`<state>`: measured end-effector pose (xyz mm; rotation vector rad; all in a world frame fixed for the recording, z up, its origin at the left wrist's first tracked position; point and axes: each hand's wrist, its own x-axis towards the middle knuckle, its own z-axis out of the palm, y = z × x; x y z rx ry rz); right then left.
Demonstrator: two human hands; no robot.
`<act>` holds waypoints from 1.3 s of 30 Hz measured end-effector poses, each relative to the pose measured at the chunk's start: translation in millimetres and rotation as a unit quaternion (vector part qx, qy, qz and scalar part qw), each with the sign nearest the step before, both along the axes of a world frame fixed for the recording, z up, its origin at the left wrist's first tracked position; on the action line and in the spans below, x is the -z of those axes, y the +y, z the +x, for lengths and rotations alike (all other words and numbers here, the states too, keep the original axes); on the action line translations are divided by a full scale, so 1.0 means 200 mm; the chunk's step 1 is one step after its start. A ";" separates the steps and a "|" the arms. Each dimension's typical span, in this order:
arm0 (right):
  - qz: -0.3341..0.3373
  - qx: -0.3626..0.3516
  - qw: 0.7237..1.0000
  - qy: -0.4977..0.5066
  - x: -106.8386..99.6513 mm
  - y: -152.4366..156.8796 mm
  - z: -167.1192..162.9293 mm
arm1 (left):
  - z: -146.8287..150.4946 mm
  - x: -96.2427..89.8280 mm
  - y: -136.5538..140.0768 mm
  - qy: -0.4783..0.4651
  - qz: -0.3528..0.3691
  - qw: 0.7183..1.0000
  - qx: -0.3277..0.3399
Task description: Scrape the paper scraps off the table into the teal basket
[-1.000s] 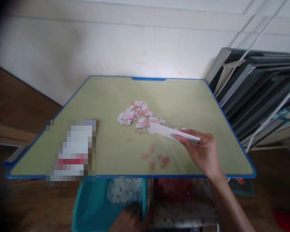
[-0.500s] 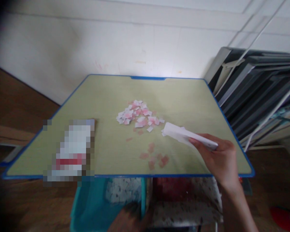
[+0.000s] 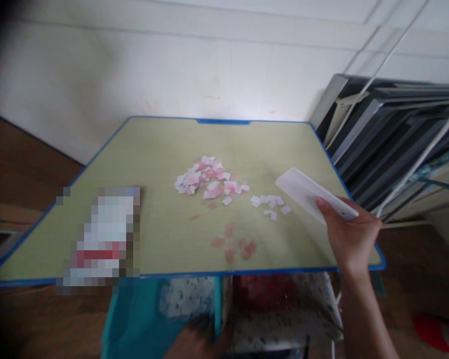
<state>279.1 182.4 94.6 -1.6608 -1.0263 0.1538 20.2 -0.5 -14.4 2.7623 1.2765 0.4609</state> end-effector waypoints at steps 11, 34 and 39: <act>0.021 -0.135 0.988 -0.071 -0.02 -0.09 -0.08 | 0.00 0.01 0.00 -0.011 0.019 1.000 0.006; 0.008 -0.430 0.900 -0.078 -0.01 -0.01 -0.53 | 0.02 0.02 -0.02 0.069 -0.103 0.991 0.040; -0.008 -0.436 0.898 -0.063 0.02 0.02 -0.58 | 0.02 0.03 -0.02 0.065 -0.103 0.992 0.039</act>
